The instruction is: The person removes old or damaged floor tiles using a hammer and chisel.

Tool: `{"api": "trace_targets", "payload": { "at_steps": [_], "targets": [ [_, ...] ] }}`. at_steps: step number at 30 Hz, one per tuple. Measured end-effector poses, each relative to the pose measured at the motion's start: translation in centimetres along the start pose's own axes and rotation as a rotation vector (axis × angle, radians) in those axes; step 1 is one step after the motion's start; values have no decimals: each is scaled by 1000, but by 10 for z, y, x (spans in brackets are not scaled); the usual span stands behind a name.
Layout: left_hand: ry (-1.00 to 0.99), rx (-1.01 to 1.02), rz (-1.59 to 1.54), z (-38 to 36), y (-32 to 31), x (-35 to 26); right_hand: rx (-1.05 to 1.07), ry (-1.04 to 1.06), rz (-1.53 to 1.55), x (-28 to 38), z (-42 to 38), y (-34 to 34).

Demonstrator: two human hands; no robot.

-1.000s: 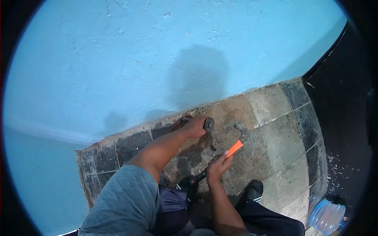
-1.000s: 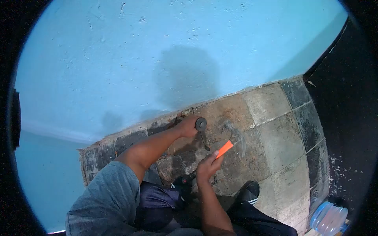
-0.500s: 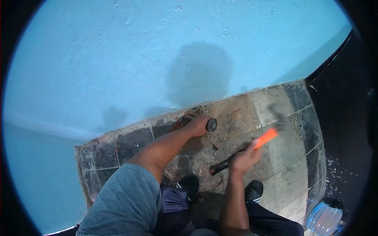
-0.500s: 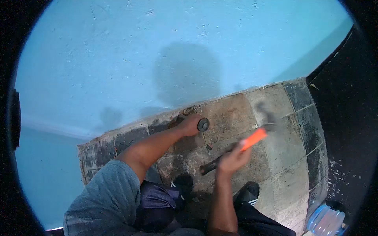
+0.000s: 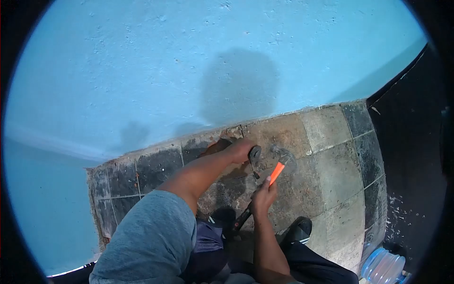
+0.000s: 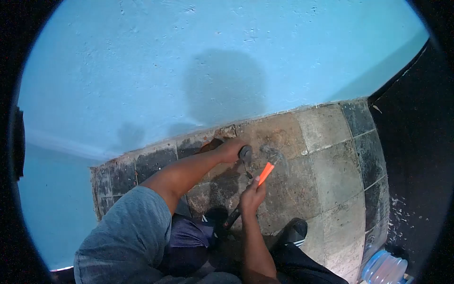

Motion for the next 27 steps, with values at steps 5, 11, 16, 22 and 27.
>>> {"api": "trace_targets", "payload": {
  "at_steps": [5, 11, 16, 22, 27],
  "targets": [
    [-20, -48, 75, 5, -2, 13, -197, 275, 123, 1, 5, 4],
    [-90, -82, 75, 0, -3, 8, 3, 159, -223, -18, -23, -19],
    [1, -29, 53, -1, 10, -6, -10, 208, 132, 31, 8, 2],
    [-20, -9, 43, 1, -2, 10, -386, 452, 548, 180, 1, 66],
    [-55, -73, 106, 3, -7, 17, -364, 408, -94, 23, -6, 11]
  ]
}}
Point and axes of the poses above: each hand's wrist, its own z-axis towards the middle knuckle, its own y-axis out of the back of the hand, x = y × z, the point moved 4 cm from there along z, towards the middle knuckle, and after that the axes turned 3 degrees about -y, right-handed, at the moved point
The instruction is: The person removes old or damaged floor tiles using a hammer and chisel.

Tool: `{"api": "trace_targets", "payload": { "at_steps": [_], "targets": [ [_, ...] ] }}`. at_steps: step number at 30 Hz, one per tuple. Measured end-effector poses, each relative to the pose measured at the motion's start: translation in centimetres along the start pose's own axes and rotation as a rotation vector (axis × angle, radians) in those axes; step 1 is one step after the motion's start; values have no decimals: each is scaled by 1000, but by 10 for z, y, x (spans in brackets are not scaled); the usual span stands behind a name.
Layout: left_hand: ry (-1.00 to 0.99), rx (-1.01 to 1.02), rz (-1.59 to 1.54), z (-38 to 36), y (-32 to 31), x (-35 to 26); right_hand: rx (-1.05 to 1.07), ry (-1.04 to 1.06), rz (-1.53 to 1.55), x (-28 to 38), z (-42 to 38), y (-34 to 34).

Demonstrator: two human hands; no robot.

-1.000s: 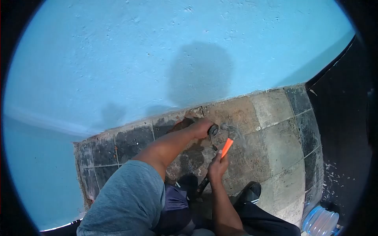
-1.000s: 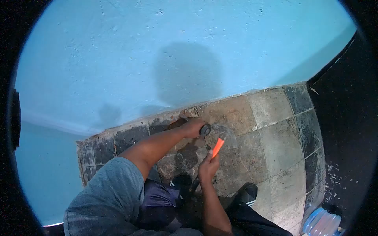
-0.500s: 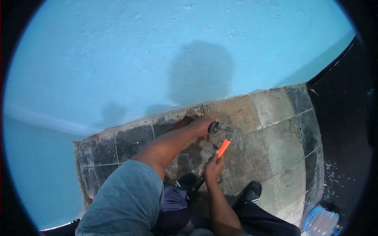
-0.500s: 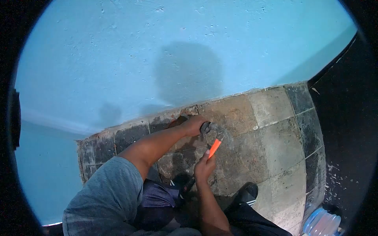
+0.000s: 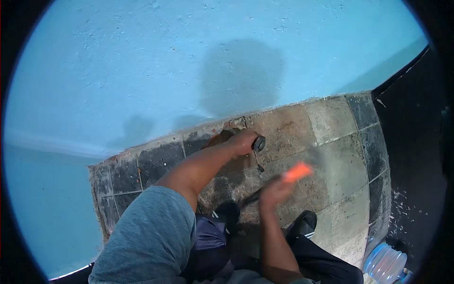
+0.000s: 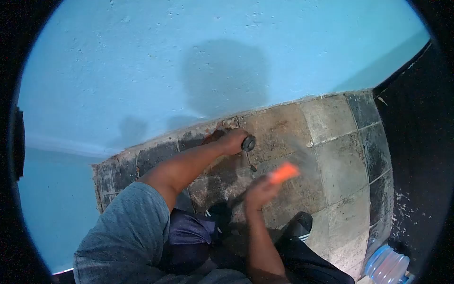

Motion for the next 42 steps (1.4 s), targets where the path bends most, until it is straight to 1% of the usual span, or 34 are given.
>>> {"api": "trace_targets", "payload": {
  "at_steps": [2, 3, 4, 5, 6, 7, 9, 10, 13, 14, 16, 17, 18, 19, 21, 22, 24, 25, 27, 29, 31, 34, 35, 37, 38, 40, 42],
  "targets": [
    [-74, 272, 206, -19, -7, -19, 593, -327, -165, -11, -29, -19],
    [-113, 401, 314, -27, -8, -22, 558, -327, -124, -18, -38, -22],
    [-164, 420, 278, -32, -16, -17, 530, -327, -90, -31, -48, -24],
    [-134, 412, 237, -31, -23, -10, 505, -328, -55, -44, -56, -26],
    [-106, 411, 197, -30, -24, -5, 453, -278, 109, -42, -56, -30],
    [-79, 410, 160, -29, -23, -5, 415, -288, 123, -36, -52, -29],
    [-65, 209, 68, -20, -3, -14, 336, -290, 163, -23, -28, -28],
    [-59, 106, 19, -16, 7, -19, 282, -252, 217, -21, -16, -28],
    [-24, -11, 6, 5, 22, -17, 178, -244, 334, -5, 3, -16],
    [-18, -14, 12, 8, 21, -13, 166, -220, 348, -12, 2, -16],
    [-11, -13, 23, 12, 16, -6, 181, -258, 270, -6, -16, -19],
    [8, 39, 10, 14, 13, -4, 185, -276, 231, -5, -25, -18],
    [27, 95, -4, 14, 14, -8, 234, -208, 170, -20, -33, -25],
    [46, 151, -14, 14, 15, -9, 292, -274, 168, -41, -40, -28],
    [-37, 78, -5, 11, 11, -8, 407, -414, 163, -36, -50, -29],
    [-77, 42, -3, 9, 9, -8, 401, -415, 179, -33, -47, -26],
    [-93, 118, 59, 18, 1, -6, 393, -411, 211, -23, -28, -23],
    [-102, 152, 92, 24, -2, -3, 338, -370, 244, -21, -14, -21],
    [-59, 134, 76, 31, -5, 4, 228, -287, 311, -18, 18, -15],
    [-42, 137, 55, 35, -9, 6, 166, -280, 392, 30, 52, 7],
    [-39, 153, 38, 32, -9, 10, 0, -257, 473, 51, 89, 30],
    [-66, 111, 44, 30, -13, 12, -246, -108, 456, 100, 122, 71],
    [-45, 133, 64, 30, -13, 11, -320, -64, 478, 109, 129, 83],
    [-6, 175, 102, 30, -8, 4, -391, -67, 541, 123, 139, 99],
    [-15, 160, 77, 28, -5, -1, -426, -69, 571, 127, 141, 105],
    [-32, 127, 34, 22, 0, -4, -436, -47, 604, 132, 143, 106],
    [-30, 199, 63, 19, -6, 3, -427, -53, 614, 130, 144, 105]
  ]
}}
Point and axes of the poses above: each hand's wrist, its own z-axis towards the middle knuckle, its own y-axis out of the back of the hand, x = y × z, the point moved 4 cm from there along z, towards the middle knuckle, and after that the axes turned 3 degrees about -y, right-handed, at the moved point
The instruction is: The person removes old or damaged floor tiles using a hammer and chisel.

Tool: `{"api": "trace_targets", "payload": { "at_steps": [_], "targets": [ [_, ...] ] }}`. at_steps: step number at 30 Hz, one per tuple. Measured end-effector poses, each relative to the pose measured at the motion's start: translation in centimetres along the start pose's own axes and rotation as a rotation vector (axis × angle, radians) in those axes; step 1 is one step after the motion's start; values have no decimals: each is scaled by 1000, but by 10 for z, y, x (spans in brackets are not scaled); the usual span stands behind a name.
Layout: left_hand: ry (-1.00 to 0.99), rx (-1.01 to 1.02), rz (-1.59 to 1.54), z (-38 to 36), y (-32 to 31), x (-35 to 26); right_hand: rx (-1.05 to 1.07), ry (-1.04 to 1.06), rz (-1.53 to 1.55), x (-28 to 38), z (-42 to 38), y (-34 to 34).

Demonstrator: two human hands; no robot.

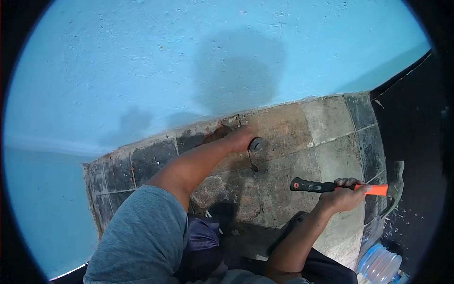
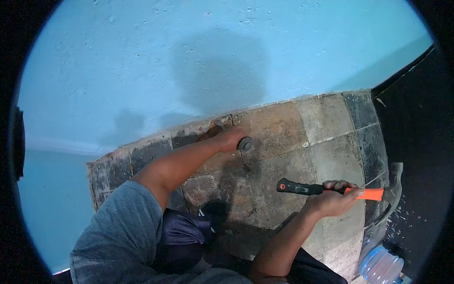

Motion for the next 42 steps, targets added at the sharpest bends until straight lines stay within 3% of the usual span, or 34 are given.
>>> {"api": "trace_targets", "payload": {
  "at_steps": [1, 7, 11, 14, 16, 17, 18, 20, 22, 24, 26, 28, 30, 33, 34, 35, 37, 38, 41, 42],
  "targets": [
    [2, 37, 13, -2, -5, 3, 11, -17, -12, -4, 2, 1],
    [-75, -210, -22, -2, 7, -3, 72, -37, -37, -1, -3, -3],
    [14, -172, -41, 2, 10, 0, 49, 38, 49, -2, -11, -5],
    [-15, -178, -8, 1, -6, 14, 161, -49, -54, -46, -37, 12],
    [-42, -206, 24, 0, -4, 12, 124, 383, -628, -122, -75, 48],
    [-10, -180, 4, 0, 2, 7, 329, -29, -459, -144, -116, 53],
    [23, -156, -17, -1, 13, -4, 506, -184, -657, -188, -144, 74],
    [-8, -107, -4, -1, 18, -9, 719, -291, -659, -175, -183, 67],
    [-124, -61, 51, -6, 6, -5, 696, -432, -534, -193, -176, 67],
    [-71, -71, 2, -5, 9, -5, 674, -573, -436, -172, -160, 51],
    [-21, -105, -36, 1, 18, -5, 523, -396, -311, -164, -124, 37],
    [39, -154, -82, 2, 21, -3, 410, -177, -245, -103, -89, 9],
    [20, -174, -49, 3, 15, 4, 262, -181, -158, -58, -60, -4],
    [-6, -156, -18, 3, 16, 4, 120, -103, -10, -49, -55, 0],
    [-15, -144, -12, 2, 18, 1, 190, -92, 22, -79, -68, 14],
    [-4, -156, 4, 2, 20, 0, 169, 158, -220, -125, -89, 32],
    [16, -184, 38, 3, 24, -4, 446, 11, -629, -183, -137, 59],
    [14, -181, 25, 4, 26, -1, 736, -407, -767, -204, -162, 68],
    [30, -188, -24, 5, 20, -1, 554, -726, -516, -199, -164, 65],
    [38, -194, -26, 4, 26, -6, 539, -658, -565, -212, -150, 72]
  ]
}}
Point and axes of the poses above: each hand's wrist, its own z-axis towards the middle knuckle, its own y-axis out of the back of the hand, x = y × z, the point moved 4 cm from there along z, towards the middle knuckle, and after that the axes turned 3 degrees about -y, right-handed, at the moved point
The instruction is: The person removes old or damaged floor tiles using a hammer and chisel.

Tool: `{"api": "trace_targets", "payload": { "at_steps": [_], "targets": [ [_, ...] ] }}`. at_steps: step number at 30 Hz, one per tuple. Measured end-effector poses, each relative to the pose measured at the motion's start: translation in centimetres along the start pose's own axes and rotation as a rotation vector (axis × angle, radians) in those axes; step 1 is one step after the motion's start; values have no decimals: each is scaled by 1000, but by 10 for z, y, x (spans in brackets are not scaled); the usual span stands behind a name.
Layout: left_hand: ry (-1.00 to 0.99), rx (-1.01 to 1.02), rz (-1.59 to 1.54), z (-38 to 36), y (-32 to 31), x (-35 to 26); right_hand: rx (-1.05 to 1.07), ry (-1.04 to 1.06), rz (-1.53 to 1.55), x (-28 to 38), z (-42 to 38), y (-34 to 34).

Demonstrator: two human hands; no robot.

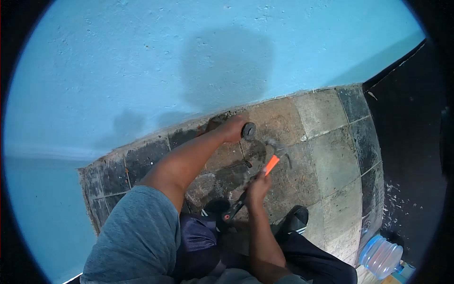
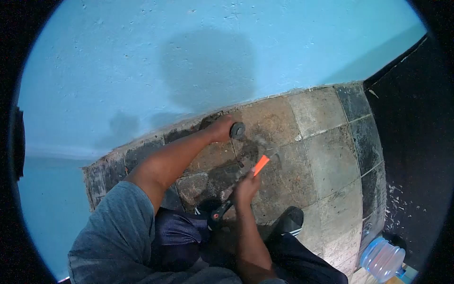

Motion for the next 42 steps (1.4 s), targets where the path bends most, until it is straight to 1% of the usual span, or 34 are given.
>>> {"api": "trace_targets", "payload": {
  "at_steps": [3, 6, 7, 9, 10, 13, 16, 19, 20, 22, 24, 25, 26, 29, 30, 31, 32, 33, 35, 38, 40, 42],
  "targets": [
    [-5, 30, -7, -7, 3, -5, -47, 92, 143, 58, 4, 12],
    [-62, 81, -18, -8, -10, 5, -160, 167, 276, 93, 11, 25],
    [-87, 101, -21, -8, -16, 10, -172, 214, 294, 97, 6, 24],
    [-48, 77, 41, -3, -26, 20, -199, 310, 329, 97, -8, 19],
    [-29, 62, 71, 0, -27, 22, -200, 333, 324, 70, -3, 17],
    [-17, 76, 85, 5, -27, 20, -47, 234, 92, 31, -19, -3],
    [-30, 35, 53, 2, -25, 12, 91, 23, 84, 17, -29, -17],
    [-2, 116, 93, 4, -29, 16, 51, 97, 175, 38, -13, 0],
    [-11, 86, 76, 5, -31, 18, -63, 145, 158, 61, -9, 9],
    [-25, 24, 42, 5, -37, 26, -228, 330, 114, 109, 3, 37],
    [16, 99, 46, 6, -26, 16, -312, 474, 313, 164, 2, 64],
    [36, 141, 46, 5, -21, 10, -380, 475, 424, 191, -6, 74],
    [29, 131, 51, 5, -19, 7, -416, 503, 473, 209, -13, 82],
    [2, 100, 86, 5, -18, 6, -491, 544, 556, 191, -15, 78],
    [-8, 91, 108, 5, -20, 9, -506, 542, 267, 142, -3, 72],
    [-19, 81, 127, 6, -23, 10, -695, 541, -7, 104, -11, 46],
    [-34, 88, 140, 5, -27, 10, -380, 351, -244, 64, -9, 24],
    [-51, 97, 155, 1, -31, 10, -45, 219, -513, 34, -20, -3],
    [-61, 121, 159, 7, -25, 6, 30, -74, -78, -1, -22, -12],
    [1, 152, 102, 5, -18, -1, 6, -72, 68, -10, 3, 2],
    [61, 131, 78, 12, -23, 11, -47, 9, 159, 44, -5, 12],
    [61, 135, 59, 16, -34, 24, -133, 139, 243, 67, 16, 27]
  ]
}}
Point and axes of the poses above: each hand's wrist, its own z-axis towards the middle knuckle, its own y-axis out of the back of the hand, x = y × z, the point moved 4 cm from there along z, towards the middle knuckle, and after that the axes turned 3 degrees about -y, right-handed, at the moved point
